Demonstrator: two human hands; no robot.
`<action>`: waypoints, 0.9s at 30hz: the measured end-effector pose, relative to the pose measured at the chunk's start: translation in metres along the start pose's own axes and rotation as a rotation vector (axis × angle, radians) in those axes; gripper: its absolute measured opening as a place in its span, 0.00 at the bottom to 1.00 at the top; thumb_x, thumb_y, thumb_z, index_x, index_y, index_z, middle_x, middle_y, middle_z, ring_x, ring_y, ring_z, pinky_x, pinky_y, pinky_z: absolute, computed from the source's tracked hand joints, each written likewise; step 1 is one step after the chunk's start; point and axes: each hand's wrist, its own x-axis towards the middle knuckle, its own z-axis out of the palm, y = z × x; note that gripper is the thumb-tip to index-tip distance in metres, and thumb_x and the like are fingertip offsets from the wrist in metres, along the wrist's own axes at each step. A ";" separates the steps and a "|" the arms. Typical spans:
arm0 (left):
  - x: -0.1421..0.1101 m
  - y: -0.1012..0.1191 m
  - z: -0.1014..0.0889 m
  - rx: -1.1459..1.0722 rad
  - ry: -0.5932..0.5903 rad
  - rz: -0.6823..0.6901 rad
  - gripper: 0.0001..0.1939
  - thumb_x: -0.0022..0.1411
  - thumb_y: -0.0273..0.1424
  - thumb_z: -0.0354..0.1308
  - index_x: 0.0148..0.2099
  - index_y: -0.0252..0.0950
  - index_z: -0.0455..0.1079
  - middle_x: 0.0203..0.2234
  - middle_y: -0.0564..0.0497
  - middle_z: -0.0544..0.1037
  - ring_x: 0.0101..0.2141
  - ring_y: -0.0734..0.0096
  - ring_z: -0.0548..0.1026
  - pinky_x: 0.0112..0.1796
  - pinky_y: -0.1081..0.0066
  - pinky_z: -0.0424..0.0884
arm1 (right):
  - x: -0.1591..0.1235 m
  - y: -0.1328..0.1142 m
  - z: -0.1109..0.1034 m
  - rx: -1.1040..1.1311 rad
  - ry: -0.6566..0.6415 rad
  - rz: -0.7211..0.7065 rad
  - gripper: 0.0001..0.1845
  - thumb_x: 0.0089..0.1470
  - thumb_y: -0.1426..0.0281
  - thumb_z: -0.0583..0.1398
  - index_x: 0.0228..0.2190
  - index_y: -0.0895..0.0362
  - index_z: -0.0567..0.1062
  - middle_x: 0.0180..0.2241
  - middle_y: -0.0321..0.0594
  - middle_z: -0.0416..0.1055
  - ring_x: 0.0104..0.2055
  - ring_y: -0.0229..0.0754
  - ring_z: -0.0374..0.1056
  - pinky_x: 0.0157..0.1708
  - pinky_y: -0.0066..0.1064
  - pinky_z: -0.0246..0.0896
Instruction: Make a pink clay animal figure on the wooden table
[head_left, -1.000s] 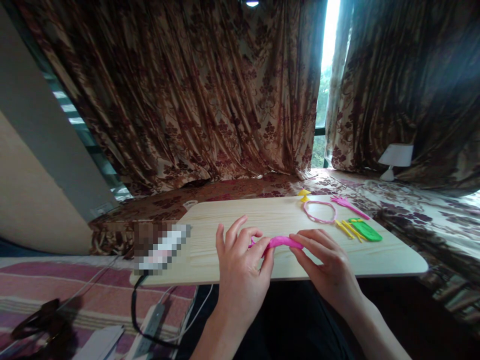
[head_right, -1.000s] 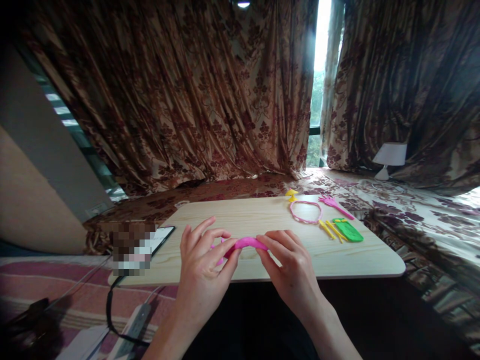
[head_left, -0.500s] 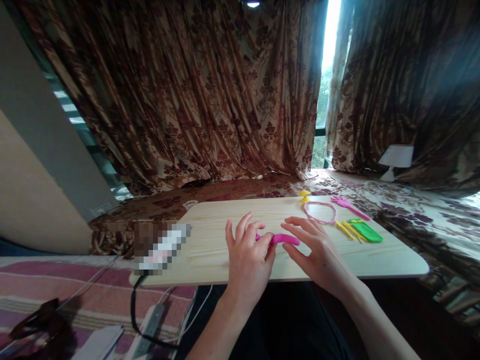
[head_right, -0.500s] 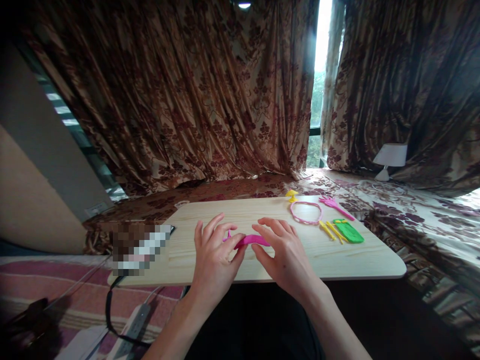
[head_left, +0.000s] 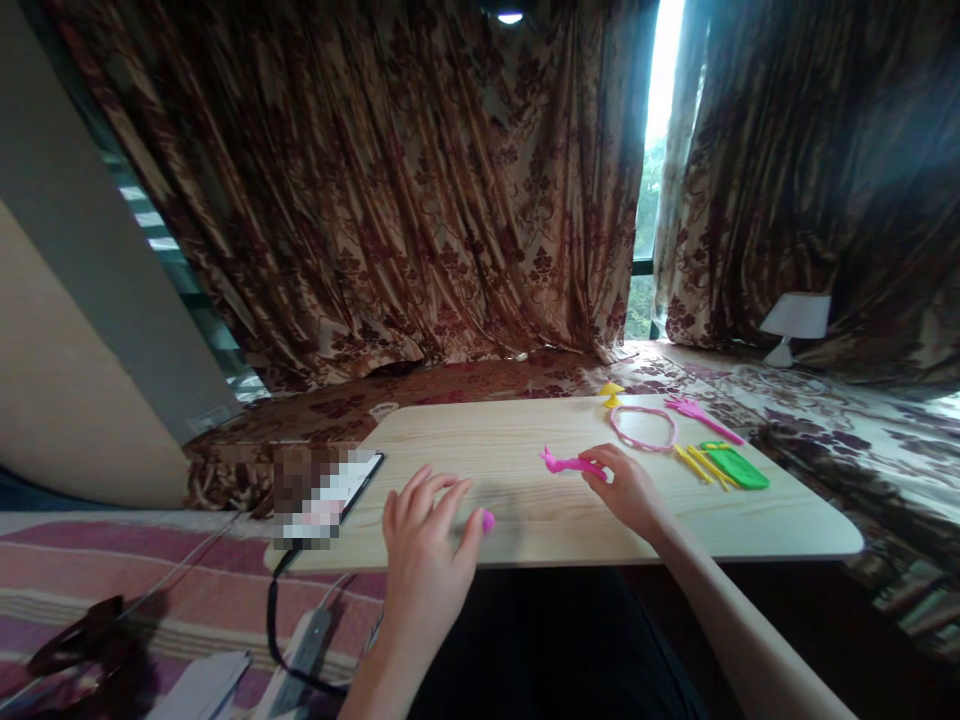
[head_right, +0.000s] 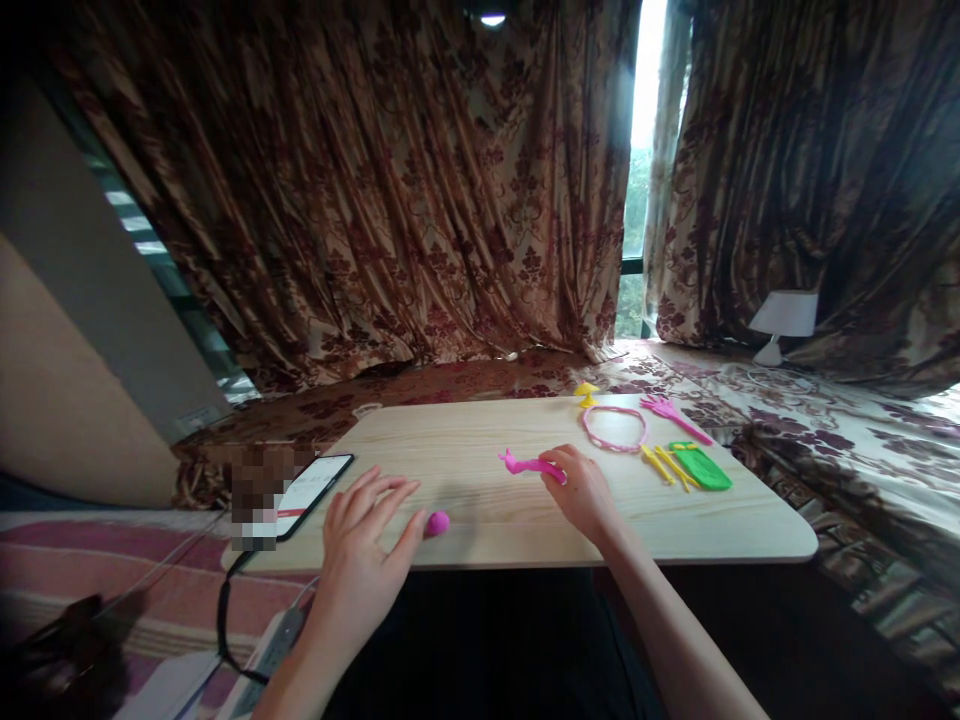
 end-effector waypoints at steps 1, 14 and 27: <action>-0.003 -0.011 0.002 0.008 -0.026 -0.050 0.12 0.59 0.33 0.55 0.45 0.38 0.72 0.43 0.44 0.75 0.54 0.52 0.63 0.55 0.49 0.53 | 0.001 0.006 0.004 -0.002 -0.023 0.008 0.09 0.57 0.71 0.57 0.41 0.58 0.73 0.39 0.42 0.72 0.39 0.41 0.69 0.41 0.37 0.65; -0.016 -0.020 0.037 -0.236 -0.240 -0.318 0.11 0.56 0.39 0.57 0.38 0.41 0.77 0.38 0.44 0.78 0.48 0.49 0.67 0.55 0.44 0.45 | 0.002 0.005 -0.009 0.032 -0.103 0.042 0.15 0.56 0.70 0.59 0.46 0.58 0.72 0.46 0.48 0.69 0.49 0.50 0.65 0.50 0.49 0.58; -0.024 0.084 0.008 -1.618 -0.375 -0.812 0.16 0.62 0.36 0.53 0.49 0.37 0.74 0.49 0.46 0.76 0.54 0.58 0.67 0.56 0.62 0.59 | -0.029 -0.111 0.024 0.399 0.128 0.138 0.23 0.65 0.65 0.42 0.58 0.55 0.59 0.61 0.44 0.55 0.64 0.43 0.50 0.60 0.45 0.50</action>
